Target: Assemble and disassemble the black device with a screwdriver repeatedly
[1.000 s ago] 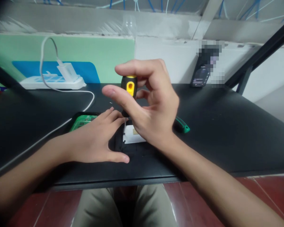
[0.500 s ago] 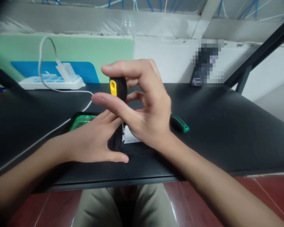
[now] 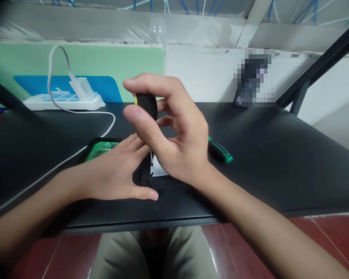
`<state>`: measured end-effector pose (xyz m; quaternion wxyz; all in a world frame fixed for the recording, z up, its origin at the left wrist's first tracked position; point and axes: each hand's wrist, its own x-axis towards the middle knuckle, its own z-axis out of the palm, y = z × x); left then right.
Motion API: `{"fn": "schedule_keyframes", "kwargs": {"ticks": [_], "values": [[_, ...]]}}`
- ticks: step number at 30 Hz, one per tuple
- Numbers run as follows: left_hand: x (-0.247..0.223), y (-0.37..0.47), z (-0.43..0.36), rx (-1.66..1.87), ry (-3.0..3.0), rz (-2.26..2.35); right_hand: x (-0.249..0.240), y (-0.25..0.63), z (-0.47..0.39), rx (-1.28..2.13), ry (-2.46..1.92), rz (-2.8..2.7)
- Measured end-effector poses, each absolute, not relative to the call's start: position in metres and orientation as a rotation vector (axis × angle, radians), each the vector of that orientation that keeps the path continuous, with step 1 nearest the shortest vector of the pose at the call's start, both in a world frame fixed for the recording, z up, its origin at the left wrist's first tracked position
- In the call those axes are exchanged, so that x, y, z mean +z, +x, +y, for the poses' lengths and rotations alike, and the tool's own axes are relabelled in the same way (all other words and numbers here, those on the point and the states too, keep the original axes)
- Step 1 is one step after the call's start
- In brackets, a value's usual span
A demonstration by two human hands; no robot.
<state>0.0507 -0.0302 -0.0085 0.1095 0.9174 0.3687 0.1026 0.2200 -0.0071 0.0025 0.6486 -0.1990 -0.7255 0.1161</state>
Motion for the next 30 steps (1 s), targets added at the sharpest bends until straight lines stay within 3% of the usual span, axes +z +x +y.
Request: {"fn": "schedule_keyframes", "kwargs": {"ticks": [6, 16, 30], "values": [[-0.0081, 0.0504, -0.0298, 0.283, 2.701, 1.084, 0.0055, 0.2218, -0.0028, 0.152, -0.325, -1.623], [-0.0134, 0.0498, -0.0295, 0.324, 2.721, 1.095, -0.0034, 0.222, -0.0066, 0.416, -0.451, -1.676], [-0.0083, 0.0504, -0.0295, 0.294, 2.676, 1.069, 0.0008, 0.2193, -0.006, 0.298, -0.437, -1.624]]}}
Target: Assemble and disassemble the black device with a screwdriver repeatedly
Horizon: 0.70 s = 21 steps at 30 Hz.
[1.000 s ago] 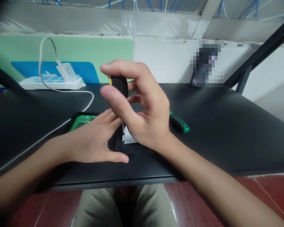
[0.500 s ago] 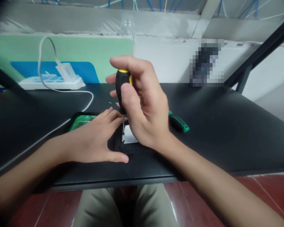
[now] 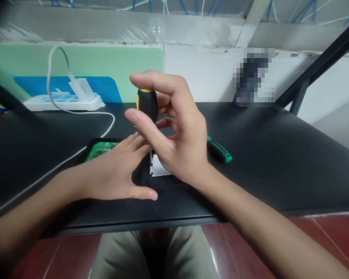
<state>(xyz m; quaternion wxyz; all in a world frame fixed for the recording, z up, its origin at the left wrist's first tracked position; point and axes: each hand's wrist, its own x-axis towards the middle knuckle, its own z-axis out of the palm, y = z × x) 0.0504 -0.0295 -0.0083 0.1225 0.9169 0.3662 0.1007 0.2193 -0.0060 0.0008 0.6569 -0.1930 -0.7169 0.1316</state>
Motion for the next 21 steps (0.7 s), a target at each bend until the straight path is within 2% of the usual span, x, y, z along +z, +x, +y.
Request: {"fn": "schedule_keyframes", "kwargs": {"ticks": [8, 21], "values": [[-0.0121, 0.0498, -0.0296, 0.302, 2.698, 1.107, -0.0053, 0.2213, -0.0079, 0.386, -0.441, -1.684], [-0.0071, 0.0498, -0.0294, 0.273, 2.699, 1.079, 0.0017, 0.2209, -0.0082, 0.214, -0.45, -1.608]]}}
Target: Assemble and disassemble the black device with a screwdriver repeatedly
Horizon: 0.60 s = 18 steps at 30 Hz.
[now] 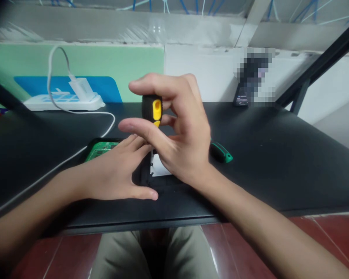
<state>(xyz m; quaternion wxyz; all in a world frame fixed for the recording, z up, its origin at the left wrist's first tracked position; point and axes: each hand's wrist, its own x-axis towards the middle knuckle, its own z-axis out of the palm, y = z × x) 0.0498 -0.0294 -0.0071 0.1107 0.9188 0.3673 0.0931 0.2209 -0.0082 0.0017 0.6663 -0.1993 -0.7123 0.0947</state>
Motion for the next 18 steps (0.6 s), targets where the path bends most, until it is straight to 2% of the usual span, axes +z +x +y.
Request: {"fn": "schedule_keyframes", "kwargs": {"ticks": [6, 11, 18], "values": [[-0.0114, 0.0494, -0.0296, 0.28, 2.714, 1.11, 0.0027, 0.2175, -0.0133, 0.337, -0.37, -1.573], [-0.0126, 0.0489, -0.0294, 0.286, 2.723, 1.129, -0.0028, 0.221, -0.0133, 0.433, -0.468, -1.621], [-0.0079, 0.0503, -0.03, 0.261, 2.709, 1.096, 0.0001, 0.2197, -0.0071, 0.102, -0.433, -1.586]]}}
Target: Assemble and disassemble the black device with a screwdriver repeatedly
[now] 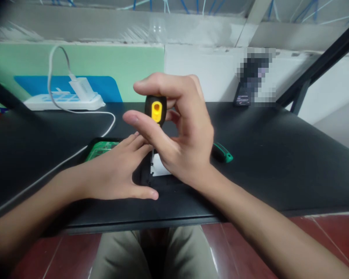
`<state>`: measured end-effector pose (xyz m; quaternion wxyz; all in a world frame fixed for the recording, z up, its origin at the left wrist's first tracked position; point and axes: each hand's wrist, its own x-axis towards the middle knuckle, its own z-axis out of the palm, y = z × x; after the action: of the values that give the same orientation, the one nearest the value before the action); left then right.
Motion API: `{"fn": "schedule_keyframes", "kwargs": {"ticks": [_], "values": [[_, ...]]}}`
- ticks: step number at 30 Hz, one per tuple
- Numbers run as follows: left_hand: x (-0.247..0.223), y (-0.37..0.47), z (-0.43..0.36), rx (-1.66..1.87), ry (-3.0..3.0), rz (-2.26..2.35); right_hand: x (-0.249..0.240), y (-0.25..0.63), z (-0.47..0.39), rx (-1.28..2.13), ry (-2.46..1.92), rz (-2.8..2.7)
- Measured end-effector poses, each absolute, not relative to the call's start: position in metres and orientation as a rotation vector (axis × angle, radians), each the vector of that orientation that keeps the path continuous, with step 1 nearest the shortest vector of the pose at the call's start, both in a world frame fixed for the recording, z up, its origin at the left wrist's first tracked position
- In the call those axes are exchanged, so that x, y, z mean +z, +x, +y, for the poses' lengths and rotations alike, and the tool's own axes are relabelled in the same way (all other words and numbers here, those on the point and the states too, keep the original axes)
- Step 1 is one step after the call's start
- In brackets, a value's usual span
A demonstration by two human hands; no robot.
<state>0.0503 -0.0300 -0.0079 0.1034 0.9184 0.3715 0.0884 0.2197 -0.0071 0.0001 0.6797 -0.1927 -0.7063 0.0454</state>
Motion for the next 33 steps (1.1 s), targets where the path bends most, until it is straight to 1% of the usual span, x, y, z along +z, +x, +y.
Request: {"fn": "schedule_keyframes", "kwargs": {"ticks": [2, 4, 7, 10, 15, 17, 22, 26, 33], "values": [[-0.009, 0.05, -0.03, 0.273, 2.725, 1.098, 0.001, 0.219, -0.006, 0.079, -0.362, -1.549], [-0.011, 0.049, -0.03, 0.265, 2.73, 1.115, 0.0, 0.218, -0.005, 0.144, -0.335, -1.543], [-0.014, 0.048, -0.03, 0.26, 2.722, 1.135, -0.004, 0.219, -0.005, 0.246, -0.376, -1.577], [-0.013, 0.049, -0.029, 0.291, 2.713, 1.132, -0.005, 0.221, -0.006, 0.269, -0.431, -1.587], [-0.009, 0.05, -0.03, 0.247, 2.699, 1.107, 0.004, 0.224, -0.013, 0.185, -0.435, -1.616], [-0.009, 0.05, -0.03, 0.272, 2.712, 1.104, 0.006, 0.223, -0.015, 0.192, -0.545, -1.635], [-0.014, 0.048, -0.03, 0.309, 2.708, 1.114, 0.001, 0.22, -0.006, 0.235, -0.322, -1.591], [-0.014, 0.048, -0.03, 0.301, 2.718, 1.125, -0.003, 0.222, -0.001, 0.238, -0.407, -1.639], [-0.01, 0.05, -0.03, 0.255, 2.729, 1.099, 0.004, 0.221, -0.01, 0.152, -0.46, -1.564]]}}
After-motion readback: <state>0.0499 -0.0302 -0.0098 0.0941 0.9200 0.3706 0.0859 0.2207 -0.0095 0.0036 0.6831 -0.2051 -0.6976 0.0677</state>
